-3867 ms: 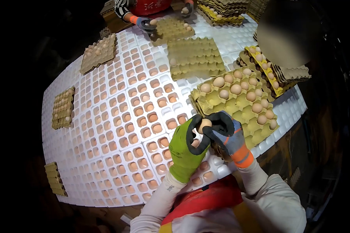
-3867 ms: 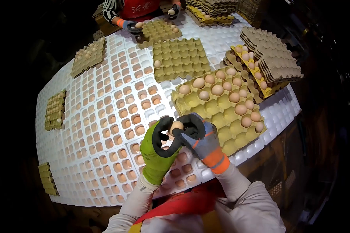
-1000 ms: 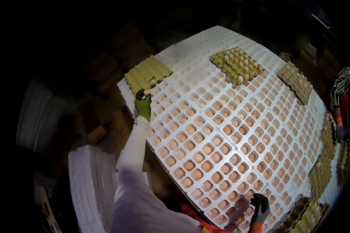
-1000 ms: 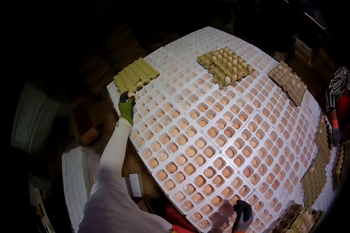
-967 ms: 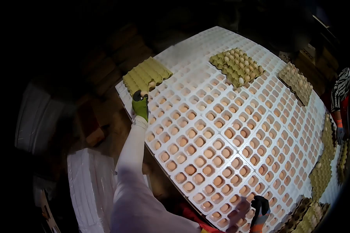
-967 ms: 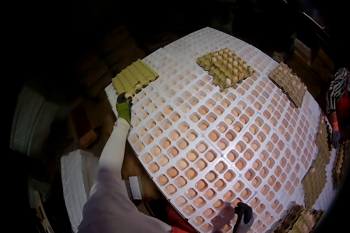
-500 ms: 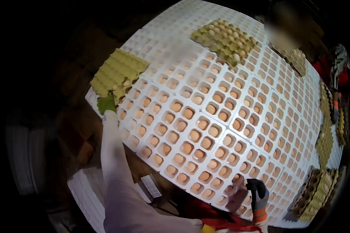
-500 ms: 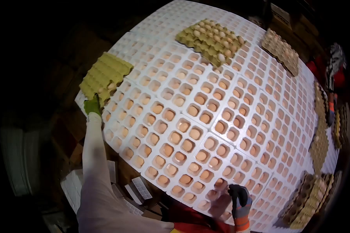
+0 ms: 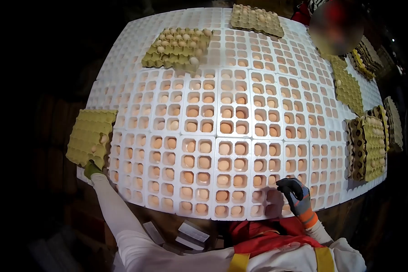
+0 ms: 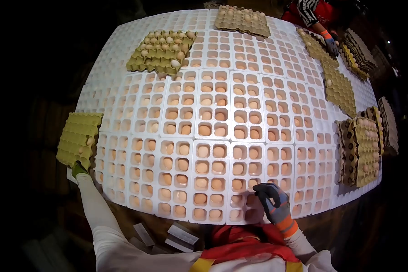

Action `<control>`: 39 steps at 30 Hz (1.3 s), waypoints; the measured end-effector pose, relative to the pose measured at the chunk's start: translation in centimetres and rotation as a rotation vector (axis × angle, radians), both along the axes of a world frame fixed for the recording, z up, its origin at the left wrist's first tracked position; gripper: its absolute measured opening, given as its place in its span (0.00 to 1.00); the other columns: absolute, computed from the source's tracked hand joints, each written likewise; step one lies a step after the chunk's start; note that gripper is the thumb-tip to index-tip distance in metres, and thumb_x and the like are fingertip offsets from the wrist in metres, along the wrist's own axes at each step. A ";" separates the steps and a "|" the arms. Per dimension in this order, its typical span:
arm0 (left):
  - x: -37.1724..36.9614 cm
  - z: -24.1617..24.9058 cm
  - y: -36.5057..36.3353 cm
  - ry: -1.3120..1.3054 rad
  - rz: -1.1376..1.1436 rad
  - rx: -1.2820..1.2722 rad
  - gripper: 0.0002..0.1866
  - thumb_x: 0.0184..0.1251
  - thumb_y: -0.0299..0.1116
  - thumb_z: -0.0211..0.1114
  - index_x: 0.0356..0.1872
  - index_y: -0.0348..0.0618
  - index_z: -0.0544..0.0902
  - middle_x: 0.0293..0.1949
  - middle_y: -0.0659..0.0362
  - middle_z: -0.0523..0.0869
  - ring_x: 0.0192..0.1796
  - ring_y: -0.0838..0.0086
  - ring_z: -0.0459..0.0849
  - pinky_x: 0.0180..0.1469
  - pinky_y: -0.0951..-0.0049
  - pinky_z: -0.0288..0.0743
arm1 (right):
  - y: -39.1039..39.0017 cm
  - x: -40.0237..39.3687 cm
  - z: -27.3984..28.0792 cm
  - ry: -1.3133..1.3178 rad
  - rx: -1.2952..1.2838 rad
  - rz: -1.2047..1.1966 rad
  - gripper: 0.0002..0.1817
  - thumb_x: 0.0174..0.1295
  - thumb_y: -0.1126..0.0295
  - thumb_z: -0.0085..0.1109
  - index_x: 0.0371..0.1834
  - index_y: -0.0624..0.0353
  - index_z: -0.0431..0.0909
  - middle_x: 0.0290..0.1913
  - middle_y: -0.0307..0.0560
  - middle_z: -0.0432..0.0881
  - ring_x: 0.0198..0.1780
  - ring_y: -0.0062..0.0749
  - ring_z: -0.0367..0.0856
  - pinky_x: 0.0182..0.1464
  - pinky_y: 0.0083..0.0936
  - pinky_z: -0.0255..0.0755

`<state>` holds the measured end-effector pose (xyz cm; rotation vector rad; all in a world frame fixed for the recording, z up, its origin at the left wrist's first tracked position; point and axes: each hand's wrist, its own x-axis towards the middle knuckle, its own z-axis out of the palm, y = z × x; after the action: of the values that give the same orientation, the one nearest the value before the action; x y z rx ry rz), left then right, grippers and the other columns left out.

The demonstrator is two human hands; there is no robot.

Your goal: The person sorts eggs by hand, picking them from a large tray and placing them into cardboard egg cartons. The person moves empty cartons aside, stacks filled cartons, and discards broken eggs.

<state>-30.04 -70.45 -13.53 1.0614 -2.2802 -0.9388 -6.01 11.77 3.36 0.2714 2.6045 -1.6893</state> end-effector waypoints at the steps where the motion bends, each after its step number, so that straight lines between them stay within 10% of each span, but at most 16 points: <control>1: 0.3 0.4 -0.5 0.070 -0.123 -0.091 0.22 0.75 0.43 0.60 0.53 0.31 0.84 0.48 0.54 0.89 0.46 0.68 0.86 0.50 0.70 0.80 | 0.0 0.1 0.7 -0.026 -0.013 -0.004 0.11 0.67 0.81 0.57 0.49 0.63 0.85 0.42 0.49 0.86 0.42 0.35 0.86 0.45 0.27 0.77; 5: 1.4 3.8 5.9 0.320 -0.286 0.040 0.20 0.76 0.40 0.59 0.54 0.30 0.82 0.50 0.54 0.86 0.49 0.66 0.85 0.53 0.69 0.80 | 0.5 0.7 2.3 0.010 -0.010 -0.006 0.11 0.67 0.79 0.57 0.49 0.64 0.84 0.43 0.49 0.85 0.46 0.36 0.85 0.48 0.28 0.77; 15: 12.9 9.1 48.5 0.510 -0.344 0.494 0.18 0.77 0.35 0.59 0.57 0.29 0.79 0.51 0.51 0.83 0.51 0.64 0.81 0.53 0.64 0.79 | 6.2 6.3 4.6 0.050 -0.129 -0.074 0.10 0.68 0.76 0.61 0.51 0.60 0.85 0.46 0.47 0.85 0.44 0.33 0.84 0.48 0.27 0.77; 18: 15.1 8.1 56.7 0.436 -0.494 0.204 0.18 0.77 0.34 0.58 0.56 0.27 0.79 0.52 0.48 0.84 0.51 0.63 0.81 0.53 0.65 0.79 | 10.4 9.4 4.7 0.004 -0.168 -0.091 0.10 0.69 0.76 0.60 0.52 0.61 0.84 0.48 0.44 0.85 0.47 0.29 0.84 0.50 0.25 0.78; 19: 15.7 7.2 57.8 0.256 -0.552 -0.385 0.19 0.79 0.36 0.55 0.55 0.28 0.80 0.52 0.48 0.85 0.51 0.62 0.82 0.53 0.65 0.78 | 12.2 10.6 4.1 0.134 -0.188 -0.085 0.11 0.69 0.75 0.60 0.53 0.61 0.83 0.49 0.44 0.86 0.48 0.29 0.85 0.52 0.24 0.78; 22: 15.1 3.3 58.8 0.242 -0.546 -0.756 0.25 0.64 0.39 0.73 0.57 0.34 0.80 0.51 0.44 0.87 0.50 0.49 0.85 0.49 0.58 0.81 | 19.2 14.7 4.3 0.107 -0.226 -0.152 0.11 0.70 0.75 0.60 0.54 0.61 0.82 0.50 0.44 0.86 0.50 0.29 0.85 0.54 0.25 0.78; 25: 16.7 9.4 66.7 0.372 -0.202 0.445 0.21 0.74 0.38 0.64 0.61 0.36 0.79 0.45 0.47 0.89 0.37 0.56 0.87 0.42 0.62 0.85 | 28.8 19.2 4.9 0.206 -0.029 -0.169 0.11 0.68 0.76 0.61 0.53 0.60 0.82 0.50 0.46 0.86 0.50 0.32 0.85 0.53 0.26 0.78; 27: 18.1 9.3 68.8 0.233 -0.234 -0.354 0.23 0.80 0.39 0.56 0.67 0.33 0.74 0.49 0.50 0.87 0.45 0.62 0.86 0.50 0.66 0.84 | 34.6 21.0 5.4 0.280 0.122 -0.176 0.13 0.65 0.78 0.62 0.52 0.60 0.82 0.48 0.48 0.85 0.46 0.39 0.86 0.50 0.28 0.79; 28: 19.7 12.5 74.7 0.480 -0.267 -0.148 0.24 0.80 0.39 0.55 0.69 0.33 0.71 0.52 0.50 0.86 0.50 0.63 0.85 0.54 0.66 0.83 | 37.4 22.2 5.8 0.269 0.060 -0.305 0.13 0.62 0.79 0.62 0.50 0.61 0.83 0.46 0.49 0.85 0.45 0.44 0.85 0.47 0.30 0.79; 31: 23.6 16.9 88.9 0.453 -0.771 0.507 0.21 0.79 0.34 0.56 0.67 0.35 0.74 0.63 0.54 0.80 0.61 0.66 0.79 0.66 0.65 0.72 | 47.6 23.9 7.7 0.319 0.191 -0.448 0.11 0.62 0.81 0.61 0.48 0.63 0.84 0.45 0.47 0.85 0.43 0.33 0.85 0.46 0.26 0.78; 34: 27.9 20.0 103.0 0.224 -1.200 0.489 0.17 0.69 0.23 0.65 0.58 0.35 0.82 0.55 0.55 0.86 0.58 0.68 0.83 0.63 0.68 0.73 | 55.4 23.4 8.4 0.291 0.218 -0.606 0.10 0.62 0.79 0.64 0.46 0.62 0.84 0.42 0.48 0.85 0.41 0.37 0.85 0.46 0.28 0.77; 36: 29.4 22.7 109.1 0.377 -1.539 -0.181 0.20 0.62 0.27 0.72 0.56 0.40 0.83 0.56 0.52 0.86 0.58 0.56 0.83 0.64 0.59 0.72 | 58.2 23.1 9.0 0.320 0.416 -0.585 0.09 0.62 0.77 0.66 0.45 0.61 0.84 0.40 0.48 0.85 0.41 0.43 0.84 0.45 0.30 0.77; 39: 31.1 24.5 114.8 0.265 -1.548 -0.432 0.32 0.55 0.41 0.77 0.62 0.44 0.79 0.67 0.48 0.76 0.69 0.49 0.71 0.68 0.50 0.65 | 59.9 23.3 9.0 0.344 0.556 -0.603 0.10 0.60 0.75 0.68 0.44 0.58 0.84 0.41 0.47 0.84 0.42 0.46 0.83 0.45 0.33 0.77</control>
<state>1.02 44.40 10.92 -1.1633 -2.5915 -0.8203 17.27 71.69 12.41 0.9339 3.4767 -1.1204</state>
